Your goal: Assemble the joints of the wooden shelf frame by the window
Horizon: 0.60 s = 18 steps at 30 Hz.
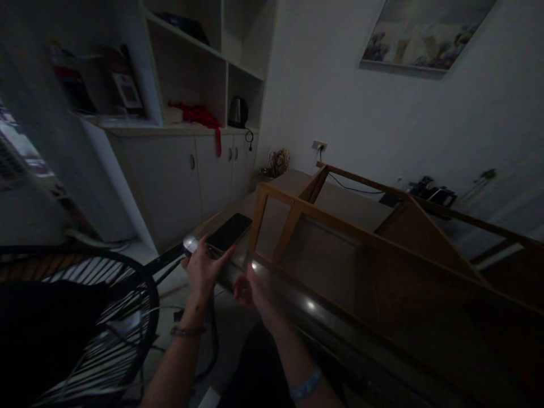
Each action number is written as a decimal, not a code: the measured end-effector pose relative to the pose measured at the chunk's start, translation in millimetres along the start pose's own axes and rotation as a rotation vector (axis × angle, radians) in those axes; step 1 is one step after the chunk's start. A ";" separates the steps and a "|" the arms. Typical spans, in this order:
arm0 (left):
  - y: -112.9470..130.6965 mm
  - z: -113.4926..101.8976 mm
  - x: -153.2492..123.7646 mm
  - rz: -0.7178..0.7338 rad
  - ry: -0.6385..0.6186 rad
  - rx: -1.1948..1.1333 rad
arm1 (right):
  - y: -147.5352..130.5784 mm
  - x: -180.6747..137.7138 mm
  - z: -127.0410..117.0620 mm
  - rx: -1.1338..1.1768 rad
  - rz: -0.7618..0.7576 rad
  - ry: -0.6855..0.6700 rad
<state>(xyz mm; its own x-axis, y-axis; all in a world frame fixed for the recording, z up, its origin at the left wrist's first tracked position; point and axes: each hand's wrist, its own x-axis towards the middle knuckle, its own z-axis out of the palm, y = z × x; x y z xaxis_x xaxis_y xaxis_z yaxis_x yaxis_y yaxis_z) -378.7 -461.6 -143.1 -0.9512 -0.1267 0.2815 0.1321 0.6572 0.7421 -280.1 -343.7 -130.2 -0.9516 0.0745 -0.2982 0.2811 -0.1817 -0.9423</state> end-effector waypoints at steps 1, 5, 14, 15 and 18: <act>-0.8 1.5 -1.4 -0.009 0.013 -0.037 | -1.0 2.9 2.0 -0.017 0.017 -0.001; -8.7 7.2 -13.5 -0.040 0.066 -0.151 | -4.3 14.0 11.2 -0.096 0.061 -0.076; -26.2 11.7 -16.8 0.051 0.097 -0.209 | -11.8 28.6 31.0 0.169 0.287 -0.066; -25.9 10.0 -13.4 0.062 0.068 -0.131 | -14.9 30.3 32.4 0.231 0.302 -0.051; -25.0 3.8 -4.6 0.062 -0.060 -0.042 | -24.1 32.9 34.2 0.324 0.325 -0.054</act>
<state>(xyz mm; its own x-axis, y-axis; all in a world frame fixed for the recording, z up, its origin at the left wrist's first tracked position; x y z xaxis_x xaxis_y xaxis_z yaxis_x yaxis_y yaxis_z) -378.6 -474.7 -165.2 -0.9556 -0.0410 0.2917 0.2018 0.6301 0.7498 -322.5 -370.4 -112.1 -0.8282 -0.0866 -0.5537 0.5206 -0.4849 -0.7027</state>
